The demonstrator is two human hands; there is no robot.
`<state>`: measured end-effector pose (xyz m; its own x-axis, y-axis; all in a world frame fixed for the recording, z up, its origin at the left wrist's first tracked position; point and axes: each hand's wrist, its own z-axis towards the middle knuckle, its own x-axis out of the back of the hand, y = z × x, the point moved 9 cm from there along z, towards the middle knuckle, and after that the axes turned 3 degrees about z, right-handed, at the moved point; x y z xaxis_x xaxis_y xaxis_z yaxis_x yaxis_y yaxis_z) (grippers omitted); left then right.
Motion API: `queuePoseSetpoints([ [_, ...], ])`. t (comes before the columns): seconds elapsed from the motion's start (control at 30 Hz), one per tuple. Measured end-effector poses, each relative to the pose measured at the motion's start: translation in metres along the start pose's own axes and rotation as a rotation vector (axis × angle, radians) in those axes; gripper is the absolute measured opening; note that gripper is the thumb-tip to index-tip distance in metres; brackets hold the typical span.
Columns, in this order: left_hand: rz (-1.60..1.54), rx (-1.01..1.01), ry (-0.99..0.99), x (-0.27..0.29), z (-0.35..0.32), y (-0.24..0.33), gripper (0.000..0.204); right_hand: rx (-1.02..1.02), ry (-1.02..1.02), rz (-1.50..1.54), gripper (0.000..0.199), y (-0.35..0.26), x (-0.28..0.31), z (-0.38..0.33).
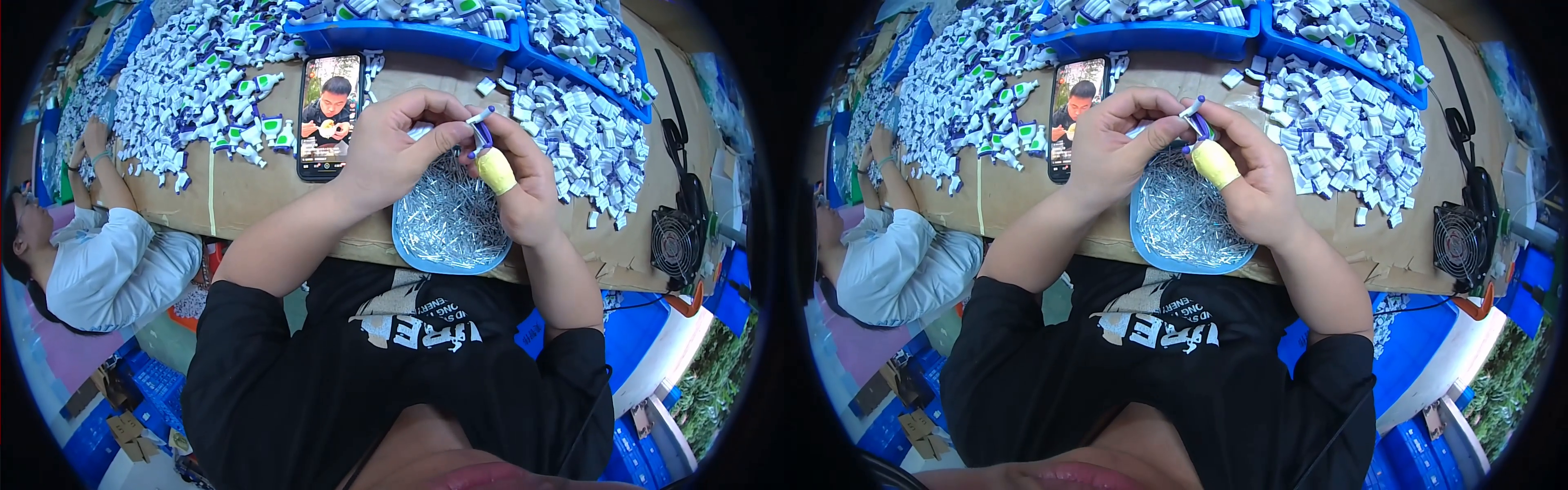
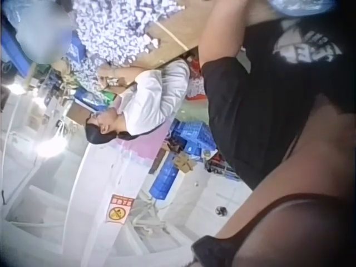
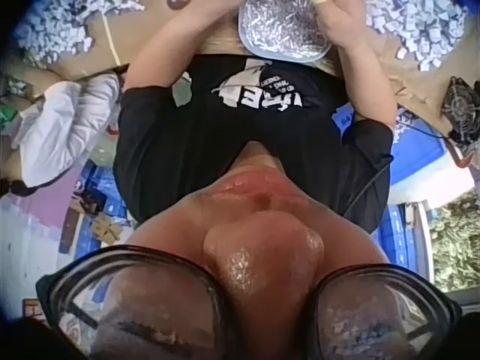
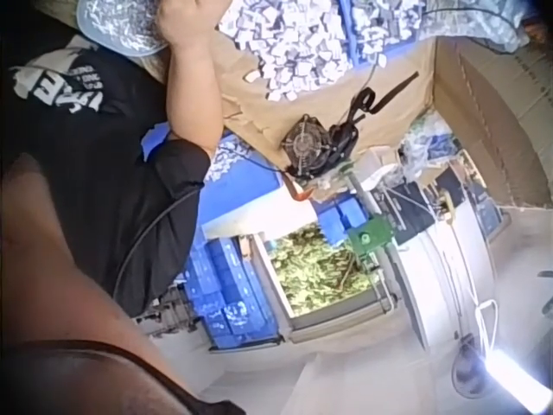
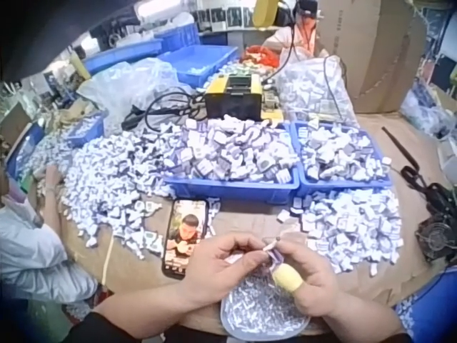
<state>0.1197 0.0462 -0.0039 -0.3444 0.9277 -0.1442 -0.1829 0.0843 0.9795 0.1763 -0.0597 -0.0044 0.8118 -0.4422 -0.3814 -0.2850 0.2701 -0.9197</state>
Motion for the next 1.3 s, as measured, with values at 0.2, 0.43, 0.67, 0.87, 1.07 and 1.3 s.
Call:
queuePoseSetpoints([
  [0.2,0.119,-0.039,-0.01,-0.001,0.0,0.004,0.02,-0.059,-0.018,-0.096,0.043,0.001,0.005,0.0],
  [0.43,0.491,-0.275,0.095,-0.001,-0.006,0.032,0.016,-0.021,-0.013,-0.055,0.04,0.0,0.003,0.001],
  [0.67,0.577,-0.314,0.09,-0.007,-0.008,0.036,0.014,-0.141,-0.057,0.076,0.04,0.018,0.013,0.002],
  [0.87,0.495,-0.313,0.126,-0.007,-0.009,0.03,0.019,-0.119,-0.005,0.034,0.039,0.01,0.007,0.006],
  [1.07,0.969,-0.229,-0.035,0.029,0.006,0.045,0.016,-0.002,0.035,-0.046,0.037,0.0,0.011,0.006],
  [1.3,1.207,0.47,-0.014,0.132,0.006,0.007,0.025,0.011,-0.04,-0.151,0.035,-0.001,0.005,0.005],
])
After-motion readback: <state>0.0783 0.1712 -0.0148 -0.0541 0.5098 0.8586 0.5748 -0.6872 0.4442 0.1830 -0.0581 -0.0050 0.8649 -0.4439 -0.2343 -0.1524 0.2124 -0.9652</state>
